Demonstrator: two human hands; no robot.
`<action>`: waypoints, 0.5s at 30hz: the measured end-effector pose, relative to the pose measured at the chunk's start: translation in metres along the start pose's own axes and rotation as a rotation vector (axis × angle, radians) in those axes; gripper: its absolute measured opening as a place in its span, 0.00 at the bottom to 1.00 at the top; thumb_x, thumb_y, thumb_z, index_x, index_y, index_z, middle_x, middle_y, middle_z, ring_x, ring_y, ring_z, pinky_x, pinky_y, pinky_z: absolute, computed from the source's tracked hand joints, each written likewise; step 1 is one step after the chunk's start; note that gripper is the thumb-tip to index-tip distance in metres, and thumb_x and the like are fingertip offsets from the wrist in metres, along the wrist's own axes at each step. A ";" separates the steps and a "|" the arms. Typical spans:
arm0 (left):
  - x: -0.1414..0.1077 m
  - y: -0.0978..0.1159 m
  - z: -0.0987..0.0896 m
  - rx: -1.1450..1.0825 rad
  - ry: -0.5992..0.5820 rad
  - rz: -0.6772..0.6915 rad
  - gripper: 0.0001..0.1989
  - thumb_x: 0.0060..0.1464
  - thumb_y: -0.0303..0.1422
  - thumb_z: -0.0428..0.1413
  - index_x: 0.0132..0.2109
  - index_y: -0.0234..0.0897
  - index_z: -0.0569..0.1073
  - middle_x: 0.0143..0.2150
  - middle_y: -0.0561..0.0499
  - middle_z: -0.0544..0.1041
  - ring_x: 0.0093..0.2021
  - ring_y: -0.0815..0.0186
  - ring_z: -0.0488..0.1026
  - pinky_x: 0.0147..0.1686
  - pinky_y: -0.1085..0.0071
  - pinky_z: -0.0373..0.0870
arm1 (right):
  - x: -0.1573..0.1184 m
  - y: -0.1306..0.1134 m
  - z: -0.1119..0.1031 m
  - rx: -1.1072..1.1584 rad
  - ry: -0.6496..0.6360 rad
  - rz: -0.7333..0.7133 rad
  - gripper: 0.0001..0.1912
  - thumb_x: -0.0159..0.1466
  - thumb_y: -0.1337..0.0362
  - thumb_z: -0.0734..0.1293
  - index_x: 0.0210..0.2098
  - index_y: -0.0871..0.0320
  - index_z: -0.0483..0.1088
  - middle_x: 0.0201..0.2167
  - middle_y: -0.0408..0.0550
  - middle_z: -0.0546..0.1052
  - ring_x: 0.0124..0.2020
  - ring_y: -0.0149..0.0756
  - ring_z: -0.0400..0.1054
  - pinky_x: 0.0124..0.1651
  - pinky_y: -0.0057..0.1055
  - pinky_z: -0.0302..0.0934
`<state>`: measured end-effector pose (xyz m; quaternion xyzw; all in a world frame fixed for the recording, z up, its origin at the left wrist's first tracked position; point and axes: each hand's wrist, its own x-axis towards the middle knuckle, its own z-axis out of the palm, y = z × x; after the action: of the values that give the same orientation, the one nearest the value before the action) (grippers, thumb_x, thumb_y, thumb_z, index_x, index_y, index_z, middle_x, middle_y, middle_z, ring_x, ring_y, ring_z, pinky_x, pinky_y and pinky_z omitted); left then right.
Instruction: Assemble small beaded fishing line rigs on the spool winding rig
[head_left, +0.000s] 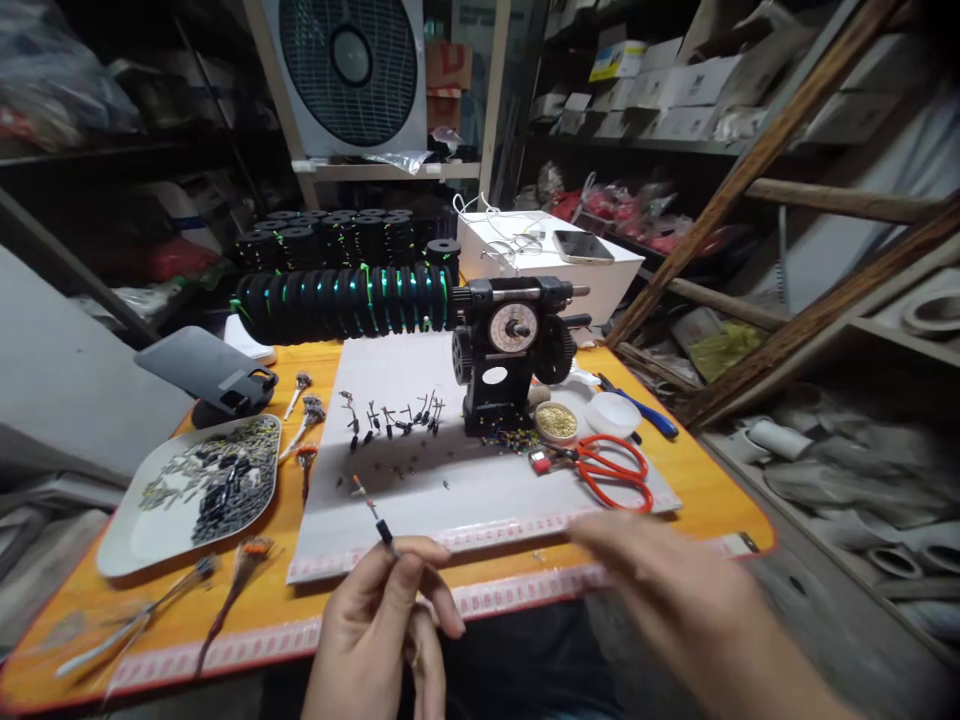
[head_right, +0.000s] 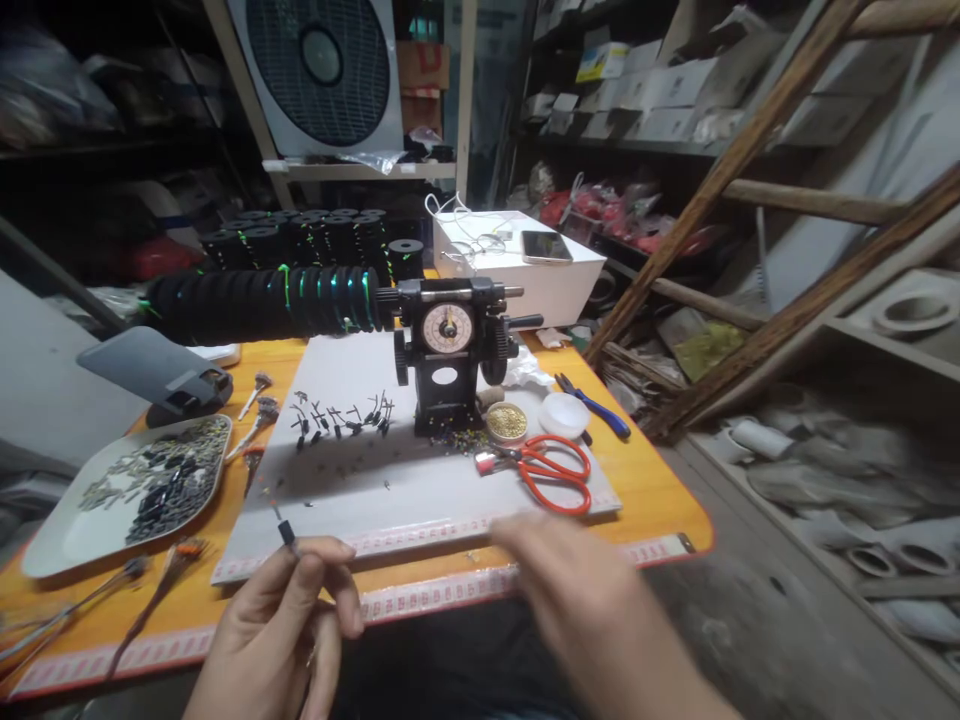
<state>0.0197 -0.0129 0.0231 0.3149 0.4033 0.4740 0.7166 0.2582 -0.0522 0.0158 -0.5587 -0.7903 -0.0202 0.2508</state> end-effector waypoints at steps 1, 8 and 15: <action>-0.001 0.001 -0.001 0.000 0.014 0.001 0.19 0.51 0.50 0.64 0.37 0.37 0.78 0.23 0.55 0.79 0.06 0.77 0.68 0.07 0.91 0.55 | 0.003 0.019 -0.007 -0.072 0.025 0.058 0.14 0.69 0.70 0.61 0.52 0.55 0.72 0.46 0.54 0.81 0.46 0.42 0.77 0.48 0.37 0.71; -0.002 0.005 -0.006 -0.033 -0.030 -0.031 0.17 0.55 0.47 0.62 0.39 0.37 0.78 0.37 0.51 0.83 0.08 0.77 0.71 0.06 0.88 0.61 | 0.009 0.066 -0.009 -0.153 0.038 0.126 0.15 0.69 0.59 0.61 0.51 0.58 0.71 0.44 0.56 0.82 0.40 0.47 0.79 0.43 0.40 0.73; 0.004 -0.009 -0.022 -0.169 -0.270 -0.041 0.12 0.66 0.42 0.53 0.44 0.39 0.75 0.42 0.51 0.83 0.12 0.73 0.76 0.07 0.87 0.64 | 0.003 -0.018 0.001 0.370 -0.205 -0.105 0.28 0.59 0.63 0.73 0.58 0.45 0.69 0.44 0.47 0.84 0.39 0.42 0.81 0.38 0.27 0.74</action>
<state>0.0049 -0.0105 0.0037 0.3060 0.2682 0.4451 0.7977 0.2411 -0.0564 0.0206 -0.4602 -0.8299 0.1693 0.2661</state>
